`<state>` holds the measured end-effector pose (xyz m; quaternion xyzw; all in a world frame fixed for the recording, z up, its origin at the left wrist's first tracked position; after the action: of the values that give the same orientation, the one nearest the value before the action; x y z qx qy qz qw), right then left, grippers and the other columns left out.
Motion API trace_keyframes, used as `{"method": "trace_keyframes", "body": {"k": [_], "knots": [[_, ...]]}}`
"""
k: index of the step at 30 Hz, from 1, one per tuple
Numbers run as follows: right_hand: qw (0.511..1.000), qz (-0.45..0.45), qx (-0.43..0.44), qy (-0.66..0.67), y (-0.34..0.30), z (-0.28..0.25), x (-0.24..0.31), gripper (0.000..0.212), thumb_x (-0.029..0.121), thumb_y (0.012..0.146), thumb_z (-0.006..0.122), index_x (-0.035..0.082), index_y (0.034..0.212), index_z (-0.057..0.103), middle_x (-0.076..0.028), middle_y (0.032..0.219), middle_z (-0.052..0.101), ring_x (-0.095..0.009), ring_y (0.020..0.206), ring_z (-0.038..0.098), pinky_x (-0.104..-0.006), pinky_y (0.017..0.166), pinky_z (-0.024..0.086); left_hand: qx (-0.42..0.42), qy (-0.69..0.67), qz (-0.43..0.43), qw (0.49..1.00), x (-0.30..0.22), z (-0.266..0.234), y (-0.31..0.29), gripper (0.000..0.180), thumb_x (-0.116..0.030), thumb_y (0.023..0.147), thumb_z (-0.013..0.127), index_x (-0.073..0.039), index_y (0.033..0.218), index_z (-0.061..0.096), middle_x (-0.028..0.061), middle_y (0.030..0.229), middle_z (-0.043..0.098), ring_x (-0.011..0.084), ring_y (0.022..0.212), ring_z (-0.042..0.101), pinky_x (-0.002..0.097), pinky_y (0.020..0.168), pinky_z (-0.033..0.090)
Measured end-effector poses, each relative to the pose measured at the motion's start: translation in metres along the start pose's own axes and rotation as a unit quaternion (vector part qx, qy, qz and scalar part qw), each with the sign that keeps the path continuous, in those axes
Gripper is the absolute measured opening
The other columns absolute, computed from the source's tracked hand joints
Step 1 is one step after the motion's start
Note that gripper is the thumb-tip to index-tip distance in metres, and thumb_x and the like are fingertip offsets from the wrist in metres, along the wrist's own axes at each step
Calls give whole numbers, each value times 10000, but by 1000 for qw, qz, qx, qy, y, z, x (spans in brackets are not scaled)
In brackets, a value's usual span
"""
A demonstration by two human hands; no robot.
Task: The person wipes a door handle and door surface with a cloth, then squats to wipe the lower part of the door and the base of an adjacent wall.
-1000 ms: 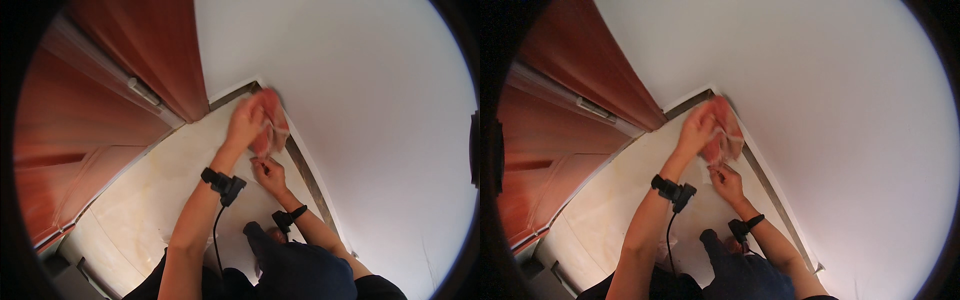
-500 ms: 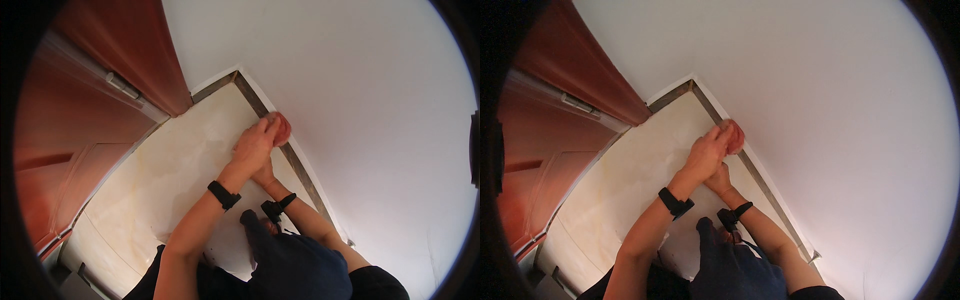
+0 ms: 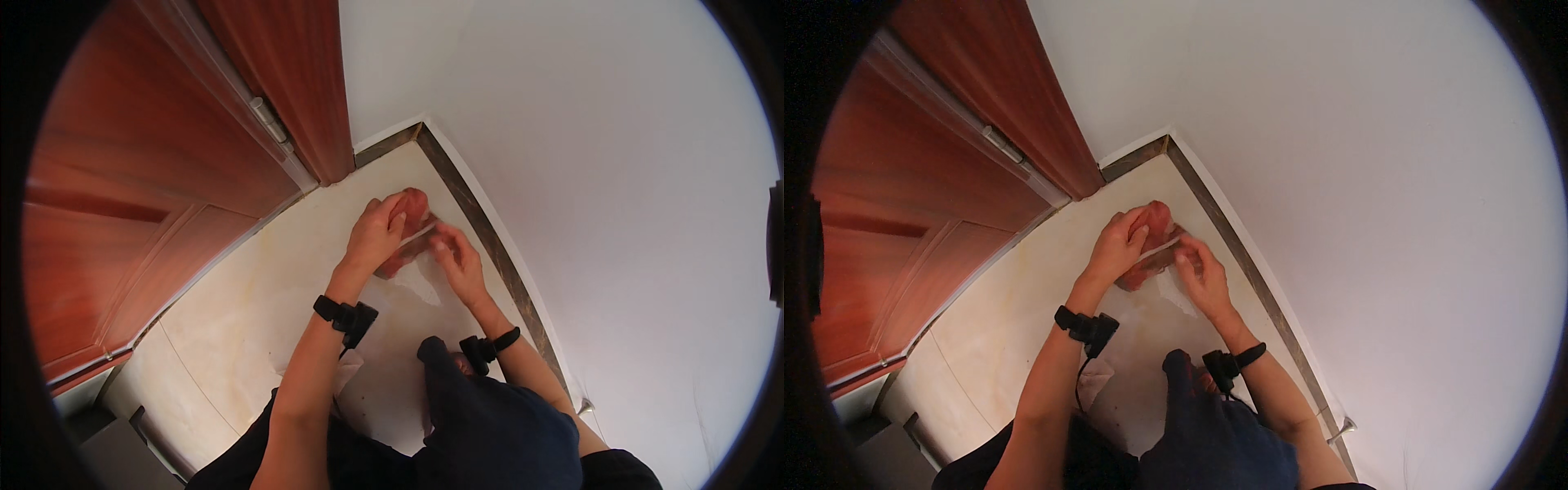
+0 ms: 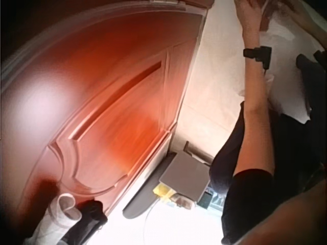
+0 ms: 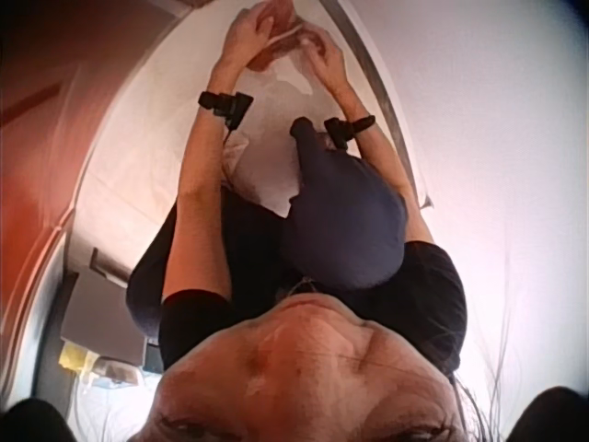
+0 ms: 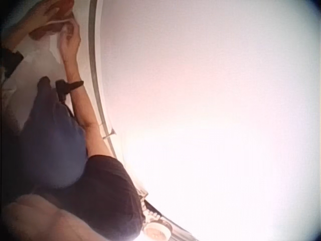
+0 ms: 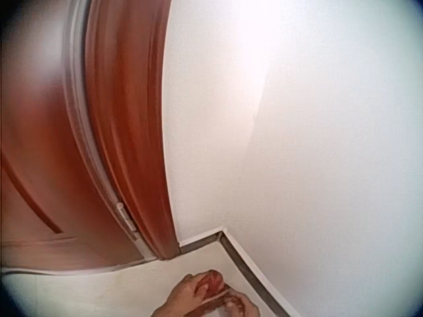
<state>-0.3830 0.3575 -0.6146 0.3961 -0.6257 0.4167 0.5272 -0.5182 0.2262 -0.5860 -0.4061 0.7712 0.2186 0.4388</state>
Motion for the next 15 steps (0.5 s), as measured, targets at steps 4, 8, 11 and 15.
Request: {"method": "trace_keyframes", "body": {"k": [4,8,11,15], "knots": [[995,33,32,83,27,15,53,610,271,879,682,19,1372,427,-157,1291,532,-224,1126,558,-305,932,455,26,-190,-78,978,-10,-6,-15,347,-185,949,529,-84,1279,554,135,1114,616,237,1012,599,322,877,478],[997,53,-7,52,66,19,65,678,269,861,694,13,1396,367,-177,1281,528,-255,1153,540,-332,983,414,-92,-245,-193,946,15,-32,-26,276,-216,975,501,-31,1142,619,77,891,655,128,769,603,271,680,499],[986,20,-167,25,95,24,84,605,241,861,685,8,1333,388,-198,1191,560,-279,1114,547,-376,957,422,-178,-157,-208,949,46,-48,-51,255,-205,971,501,-2,1018,648,57,731,645,107,613,577,251,565,477],[946,-72,-313,-42,140,37,76,476,251,899,627,20,1263,425,-224,1131,560,-322,1042,564,-405,912,436,-215,-175,-199,940,48,-38,-61,193,-150,959,522,-2,955,645,25,667,609,78,563,539,229,514,454]]}}
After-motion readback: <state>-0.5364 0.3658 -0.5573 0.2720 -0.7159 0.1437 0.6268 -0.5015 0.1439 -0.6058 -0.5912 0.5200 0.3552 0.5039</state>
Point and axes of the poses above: each hand's wrist, its own y-axis towards the middle knuckle, its own z-axis out of the palm, x = y × z, the point moved 2 cm from there along y, towards the middle knuckle
